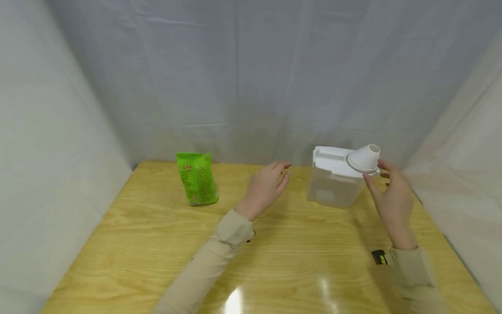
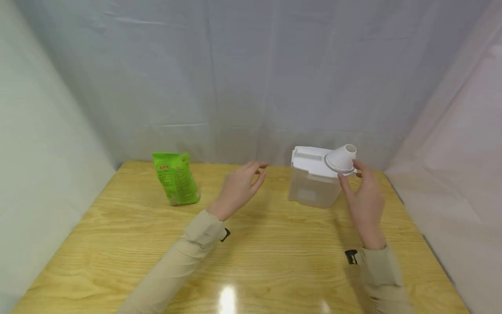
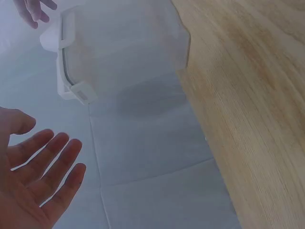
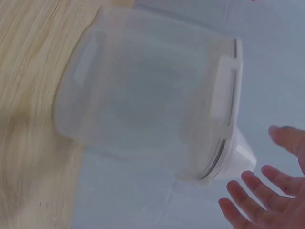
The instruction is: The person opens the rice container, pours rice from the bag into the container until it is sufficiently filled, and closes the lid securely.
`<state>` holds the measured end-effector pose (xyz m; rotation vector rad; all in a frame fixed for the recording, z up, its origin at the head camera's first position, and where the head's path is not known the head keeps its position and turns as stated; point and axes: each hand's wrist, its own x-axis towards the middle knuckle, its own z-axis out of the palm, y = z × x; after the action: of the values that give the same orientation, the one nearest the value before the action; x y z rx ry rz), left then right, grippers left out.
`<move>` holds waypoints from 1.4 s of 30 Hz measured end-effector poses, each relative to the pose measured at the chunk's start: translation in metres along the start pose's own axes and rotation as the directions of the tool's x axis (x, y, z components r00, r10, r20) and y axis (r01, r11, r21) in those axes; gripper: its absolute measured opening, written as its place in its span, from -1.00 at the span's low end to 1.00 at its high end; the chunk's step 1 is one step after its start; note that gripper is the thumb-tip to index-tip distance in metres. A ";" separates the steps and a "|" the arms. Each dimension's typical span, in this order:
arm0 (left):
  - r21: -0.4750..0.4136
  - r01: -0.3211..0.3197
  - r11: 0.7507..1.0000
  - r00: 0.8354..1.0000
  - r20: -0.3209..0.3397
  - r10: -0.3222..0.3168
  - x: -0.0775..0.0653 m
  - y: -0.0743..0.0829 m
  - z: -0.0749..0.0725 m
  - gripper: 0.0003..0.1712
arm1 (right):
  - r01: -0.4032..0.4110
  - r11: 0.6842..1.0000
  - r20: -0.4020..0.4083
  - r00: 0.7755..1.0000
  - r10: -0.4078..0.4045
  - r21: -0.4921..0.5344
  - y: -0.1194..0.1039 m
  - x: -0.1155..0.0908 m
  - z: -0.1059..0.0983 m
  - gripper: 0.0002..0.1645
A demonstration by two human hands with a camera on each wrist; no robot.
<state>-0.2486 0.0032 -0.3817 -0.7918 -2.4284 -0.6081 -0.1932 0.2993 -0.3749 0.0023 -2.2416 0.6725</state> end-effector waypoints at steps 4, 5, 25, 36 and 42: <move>0.014 0.020 1.000 0.998 0.065 -0.021 0.012 0.002 0.008 -0.55 | 0.012 1.000 0.041 0.999 -0.012 -0.003 0.013 0.005 -0.001 -0.31; 0.018 0.022 1.000 0.996 0.084 -0.023 0.015 0.002 0.010 -0.51 | 0.007 1.000 0.059 0.998 -0.007 -0.007 0.016 0.006 0.000 -0.29; 0.024 0.121 0.992 0.953 0.278 -0.123 0.046 0.026 0.048 -0.06 | -0.059 0.998 0.395 0.917 0.052 0.006 0.048 0.023 0.021 0.04; 0.047 0.116 0.992 0.952 0.280 -0.125 0.055 0.040 0.069 0.04 | -0.047 0.999 0.406 0.913 0.036 0.016 0.055 0.021 0.020 0.07; 0.069 0.111 0.991 0.958 0.260 -0.125 0.056 0.039 0.071 0.04 | 0.021 0.998 0.421 0.907 0.005 -0.057 0.053 0.021 0.020 0.09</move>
<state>-0.2861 0.0934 -0.3943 -0.7503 -2.7394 -0.5054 -0.2327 0.3398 -0.3960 0.1397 -2.6754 0.6452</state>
